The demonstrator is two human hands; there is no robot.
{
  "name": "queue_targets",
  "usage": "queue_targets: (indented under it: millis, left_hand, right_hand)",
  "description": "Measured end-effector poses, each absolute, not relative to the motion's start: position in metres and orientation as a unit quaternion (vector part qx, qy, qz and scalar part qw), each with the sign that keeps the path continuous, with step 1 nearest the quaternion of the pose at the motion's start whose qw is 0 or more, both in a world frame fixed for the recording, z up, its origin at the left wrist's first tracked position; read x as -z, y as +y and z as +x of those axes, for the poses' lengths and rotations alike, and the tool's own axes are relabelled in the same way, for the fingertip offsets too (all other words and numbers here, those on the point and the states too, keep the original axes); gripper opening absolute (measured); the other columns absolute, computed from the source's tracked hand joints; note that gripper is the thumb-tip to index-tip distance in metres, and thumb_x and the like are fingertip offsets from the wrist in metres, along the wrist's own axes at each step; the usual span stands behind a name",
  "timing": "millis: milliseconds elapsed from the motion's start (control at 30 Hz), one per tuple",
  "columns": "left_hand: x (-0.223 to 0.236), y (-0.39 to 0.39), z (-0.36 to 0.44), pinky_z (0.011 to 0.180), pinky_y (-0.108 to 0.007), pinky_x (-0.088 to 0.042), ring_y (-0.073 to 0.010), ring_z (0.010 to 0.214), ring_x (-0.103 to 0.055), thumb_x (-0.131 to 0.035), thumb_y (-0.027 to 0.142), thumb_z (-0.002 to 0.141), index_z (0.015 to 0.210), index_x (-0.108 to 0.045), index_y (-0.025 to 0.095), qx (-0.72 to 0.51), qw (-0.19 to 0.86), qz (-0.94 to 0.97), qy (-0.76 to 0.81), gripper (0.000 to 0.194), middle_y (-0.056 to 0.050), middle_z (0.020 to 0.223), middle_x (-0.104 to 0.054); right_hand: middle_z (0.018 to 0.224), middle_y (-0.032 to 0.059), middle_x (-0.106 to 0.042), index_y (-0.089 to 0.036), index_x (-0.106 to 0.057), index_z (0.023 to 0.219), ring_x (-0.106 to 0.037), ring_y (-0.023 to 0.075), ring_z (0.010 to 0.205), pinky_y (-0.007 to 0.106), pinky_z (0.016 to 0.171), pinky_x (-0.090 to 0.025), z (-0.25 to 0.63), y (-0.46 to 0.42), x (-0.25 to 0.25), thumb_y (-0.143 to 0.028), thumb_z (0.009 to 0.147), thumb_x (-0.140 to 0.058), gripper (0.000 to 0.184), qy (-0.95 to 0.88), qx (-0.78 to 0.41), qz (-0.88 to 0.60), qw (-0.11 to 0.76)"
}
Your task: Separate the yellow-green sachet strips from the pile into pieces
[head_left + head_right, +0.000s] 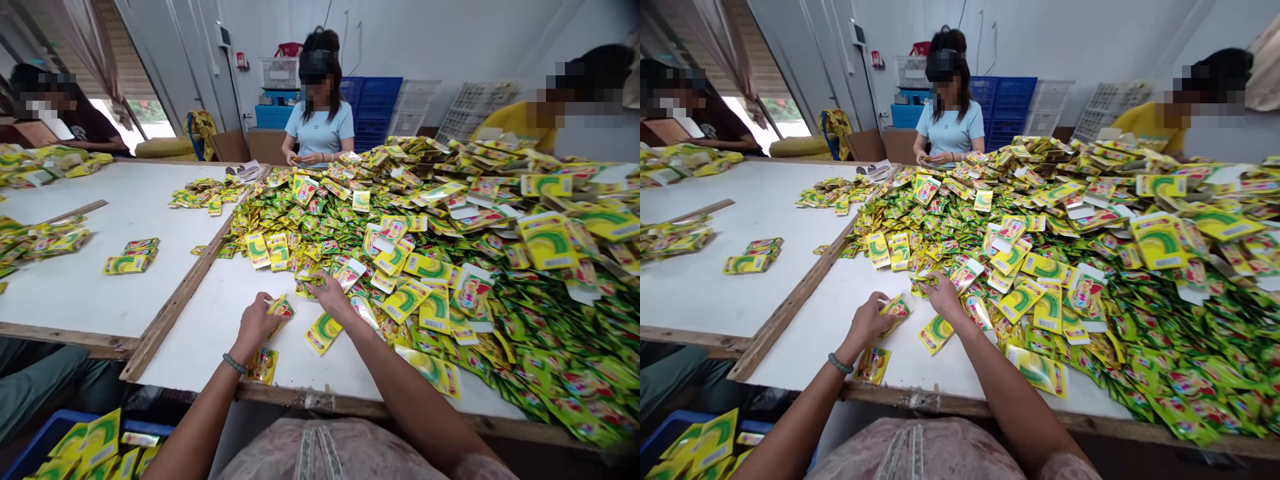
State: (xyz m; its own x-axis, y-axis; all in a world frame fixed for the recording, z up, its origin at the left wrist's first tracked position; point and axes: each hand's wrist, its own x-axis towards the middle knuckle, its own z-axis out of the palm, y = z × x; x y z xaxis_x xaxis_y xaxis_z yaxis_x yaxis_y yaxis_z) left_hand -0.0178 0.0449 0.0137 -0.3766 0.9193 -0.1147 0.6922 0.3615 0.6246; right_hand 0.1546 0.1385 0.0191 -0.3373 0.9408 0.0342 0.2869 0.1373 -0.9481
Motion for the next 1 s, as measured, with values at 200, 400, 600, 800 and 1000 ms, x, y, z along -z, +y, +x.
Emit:
queue_targets:
  millis: [200, 400, 600, 800, 1000]
  left_hand:
    - [-0.01, 0.037, -0.016, 0.057, -0.025, -0.047, -0.017, 0.063, -0.064, -0.076, 0.044, 0.057, 0.087, -0.059, 0.016, -0.511, 0.485, 0.334, 0.626, 0.044, -0.003, 0.075, -0.07]
    - [-0.017, 0.028, -0.003, 0.054, -0.021, -0.046, -0.0149, 0.061, -0.064, -0.079, 0.037, 0.057, 0.084, -0.063, 0.014, -0.507, 0.538, 0.347, 0.577, 0.039, -0.004, 0.076, -0.072]
    - [-0.026, 0.031, 0.005, 0.062, -0.025, -0.05, -0.0181, 0.07, -0.066, -0.08, 0.034, 0.057, 0.093, -0.065, 0.014, -0.51, 0.562, 0.358, 0.544, 0.044, -0.006, 0.086, -0.073]
    - [-0.029, 0.031, 0.007, 0.066, -0.026, -0.052, -0.0175, 0.07, -0.067, -0.081, 0.028, 0.056, 0.1, -0.065, 0.014, -0.525, 0.603, 0.301, 0.519, 0.049, -0.006, 0.086, -0.073]
    - [-0.035, 0.024, 0.011, 0.064, -0.026, -0.052, -0.0181, 0.068, -0.067, -0.079, 0.028, 0.06, 0.104, -0.064, 0.011, -0.525, 0.639, 0.278, 0.489, 0.049, -0.008, 0.084, -0.073]
  right_hand:
    - [0.067, -0.0011, -0.061, -0.019, -0.061, 0.088, -0.057, 0.0147, 0.064, 0.024, 0.059, -0.042, 0.158, 0.143, -0.019, -0.032, 0.073, -0.062, 0.02, -0.695, -0.512, -0.422, 0.276]
    - [0.062, -0.003, -0.06, -0.017, -0.065, 0.078, -0.053, 0.0126, 0.061, 0.022, 0.057, -0.038, 0.174, 0.148, -0.044, -0.022, 0.066, -0.066, 0.013, -0.766, -0.502, -0.373, 0.148]
    - [0.068, -0.0038, -0.059, -0.017, -0.065, 0.074, -0.052, 0.012, 0.064, 0.021, 0.058, -0.037, 0.168, 0.145, -0.05, -0.031, 0.063, -0.071, 0.02, -0.751, -0.472, -0.388, 0.251]
    - [0.063, -0.0031, -0.054, -0.017, -0.059, 0.064, -0.048, 0.0123, 0.064, 0.021, 0.058, -0.034, 0.161, 0.117, -0.04, -0.036, 0.07, -0.066, 0.021, -0.756, -0.374, -0.428, 0.324]
    - [0.077, -0.0008, -0.062, -0.02, -0.062, 0.091, -0.055, 0.0158, 0.071, 0.025, 0.065, -0.04, 0.176, 0.104, -0.042, -0.035, 0.076, -0.059, 0.021, -0.75, -0.46, -0.37, 0.298]
